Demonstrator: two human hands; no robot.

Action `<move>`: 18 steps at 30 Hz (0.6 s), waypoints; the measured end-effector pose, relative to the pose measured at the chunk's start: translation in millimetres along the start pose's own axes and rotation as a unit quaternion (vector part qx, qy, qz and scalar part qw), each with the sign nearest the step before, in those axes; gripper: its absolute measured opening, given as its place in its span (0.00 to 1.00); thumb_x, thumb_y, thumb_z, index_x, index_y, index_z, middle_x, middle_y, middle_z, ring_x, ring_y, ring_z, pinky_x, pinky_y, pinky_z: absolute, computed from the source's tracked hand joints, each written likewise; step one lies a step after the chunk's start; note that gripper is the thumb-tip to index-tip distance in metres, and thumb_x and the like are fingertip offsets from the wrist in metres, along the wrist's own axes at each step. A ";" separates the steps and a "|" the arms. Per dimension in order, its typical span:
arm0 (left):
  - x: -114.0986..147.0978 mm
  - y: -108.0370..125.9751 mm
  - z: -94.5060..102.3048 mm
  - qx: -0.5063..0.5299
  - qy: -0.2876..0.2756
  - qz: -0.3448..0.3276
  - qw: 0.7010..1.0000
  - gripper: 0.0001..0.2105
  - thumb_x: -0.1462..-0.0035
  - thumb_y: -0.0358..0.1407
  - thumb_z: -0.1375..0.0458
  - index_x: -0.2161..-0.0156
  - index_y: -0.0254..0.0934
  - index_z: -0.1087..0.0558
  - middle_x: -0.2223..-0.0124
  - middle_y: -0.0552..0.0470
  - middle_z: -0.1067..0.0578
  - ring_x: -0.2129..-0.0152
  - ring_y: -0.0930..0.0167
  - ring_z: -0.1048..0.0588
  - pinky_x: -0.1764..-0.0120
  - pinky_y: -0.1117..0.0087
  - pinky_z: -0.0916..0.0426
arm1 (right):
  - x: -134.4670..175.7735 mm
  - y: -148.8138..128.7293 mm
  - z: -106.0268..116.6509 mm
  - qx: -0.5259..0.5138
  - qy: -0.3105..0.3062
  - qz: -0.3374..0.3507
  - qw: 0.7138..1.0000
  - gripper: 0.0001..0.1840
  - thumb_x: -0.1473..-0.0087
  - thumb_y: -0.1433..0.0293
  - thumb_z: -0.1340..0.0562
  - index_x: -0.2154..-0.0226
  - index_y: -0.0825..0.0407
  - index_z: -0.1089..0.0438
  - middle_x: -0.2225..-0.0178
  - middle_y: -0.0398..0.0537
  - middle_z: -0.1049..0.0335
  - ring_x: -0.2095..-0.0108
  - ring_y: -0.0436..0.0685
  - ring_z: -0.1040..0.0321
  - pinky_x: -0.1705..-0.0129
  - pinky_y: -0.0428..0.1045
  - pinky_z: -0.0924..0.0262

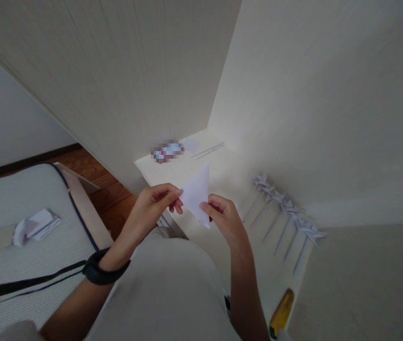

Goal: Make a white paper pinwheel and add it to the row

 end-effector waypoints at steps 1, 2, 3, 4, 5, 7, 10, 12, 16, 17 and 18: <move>0.1 0.8 -0.7 0.008 -0.006 0.005 1.000 0.11 0.45 0.37 0.41 0.76 0.35 0.24 0.79 0.54 0.24 0.81 0.75 0.28 0.74 0.75 0.35 | 0.3 0.8 0.9 0.002 0.003 0.000 1.000 0.15 0.52 0.59 0.38 0.78 0.52 0.37 0.79 0.39 0.41 0.77 0.47 0.45 0.75 0.44 0.51; 0.4 1.4 -1.2 0.015 -0.008 0.011 1.000 0.12 0.45 0.37 0.42 0.77 0.35 0.24 0.78 0.53 0.23 0.81 0.74 0.27 0.74 0.75 0.34 | 0.6 1.6 1.9 0.004 0.005 0.000 1.000 0.15 0.51 0.59 0.38 0.79 0.51 0.38 0.79 0.38 0.43 0.78 0.47 0.46 0.75 0.44 0.51; 0.8 2.0 -1.3 0.019 -0.006 0.017 1.000 0.13 0.44 0.37 0.42 0.77 0.34 0.24 0.78 0.52 0.23 0.80 0.74 0.27 0.73 0.75 0.34 | 0.9 2.6 3.0 0.007 0.008 -0.001 1.000 0.16 0.51 0.59 0.38 0.79 0.51 0.39 0.79 0.38 0.44 0.78 0.47 0.47 0.76 0.44 0.52; 1.4 2.5 -1.3 0.022 -0.002 0.024 0.999 0.14 0.43 0.37 0.43 0.77 0.34 0.24 0.78 0.52 0.23 0.80 0.74 0.26 0.72 0.75 0.33 | 1.0 3.5 4.0 0.010 0.010 -0.002 1.000 0.16 0.51 0.59 0.38 0.79 0.51 0.40 0.79 0.38 0.45 0.78 0.47 0.47 0.76 0.44 0.53; 2.0 3.0 -1.1 0.023 0.003 0.028 0.999 0.14 0.43 0.37 0.44 0.76 0.34 0.24 0.78 0.52 0.23 0.80 0.74 0.26 0.71 0.75 0.32 | 1.2 4.3 4.8 0.012 0.011 -0.002 1.000 0.16 0.51 0.59 0.38 0.79 0.51 0.40 0.80 0.37 0.45 0.78 0.46 0.48 0.76 0.44 0.53; 2.9 4.4 -0.7 0.018 0.012 0.030 0.999 0.14 0.42 0.37 0.44 0.76 0.34 0.24 0.77 0.52 0.23 0.79 0.74 0.25 0.70 0.75 0.32 | 1.2 5.3 5.7 0.016 0.012 -0.003 1.000 0.16 0.51 0.60 0.38 0.80 0.51 0.40 0.79 0.38 0.45 0.78 0.47 0.48 0.77 0.44 0.54; 2.6 5.9 -1.1 0.003 0.007 0.024 1.000 0.14 0.43 0.38 0.43 0.76 0.34 0.24 0.77 0.52 0.22 0.78 0.74 0.26 0.70 0.75 0.33 | 1.3 5.1 5.7 0.015 0.011 -0.005 1.000 0.15 0.51 0.59 0.38 0.78 0.52 0.38 0.78 0.39 0.43 0.77 0.47 0.47 0.76 0.44 0.53; 1.3 6.3 -1.7 -0.002 -0.002 0.016 1.000 0.11 0.45 0.38 0.41 0.75 0.35 0.24 0.77 0.53 0.23 0.79 0.74 0.26 0.71 0.75 0.34 | 1.7 4.0 5.2 0.014 0.009 -0.005 1.000 0.14 0.50 0.60 0.38 0.78 0.52 0.37 0.78 0.39 0.42 0.77 0.47 0.46 0.76 0.44 0.52; -1.2 6.3 -2.6 -0.015 -0.010 0.015 1.000 0.08 0.49 0.38 0.37 0.73 0.35 0.23 0.78 0.54 0.24 0.80 0.74 0.27 0.72 0.74 0.34 | 3.1 1.7 5.0 0.013 0.008 -0.004 1.000 0.14 0.50 0.60 0.38 0.77 0.52 0.36 0.77 0.40 0.40 0.76 0.47 0.45 0.76 0.44 0.52; -1.6 6.4 -2.9 -0.021 -0.011 0.016 1.000 0.08 0.49 0.39 0.37 0.74 0.35 0.24 0.79 0.54 0.24 0.80 0.73 0.27 0.73 0.74 0.34 | 3.3 1.7 5.0 0.013 0.009 -0.003 1.000 0.14 0.50 0.60 0.38 0.78 0.52 0.37 0.77 0.40 0.40 0.76 0.48 0.45 0.76 0.44 0.51; -2.0 6.7 -3.3 -0.026 -0.013 0.016 0.999 0.09 0.49 0.39 0.37 0.74 0.35 0.24 0.79 0.54 0.24 0.80 0.73 0.27 0.73 0.74 0.34 | 3.4 2.0 4.9 0.012 0.009 -0.003 1.000 0.14 0.51 0.60 0.37 0.78 0.52 0.37 0.78 0.40 0.41 0.76 0.48 0.45 0.75 0.44 0.51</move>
Point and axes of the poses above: each hand's wrist, its own x-axis away from the middle knuckle, its own z-axis out of the back of the hand, y = z × x, the point moved 4 cm from there along -x, towards the middle knuckle
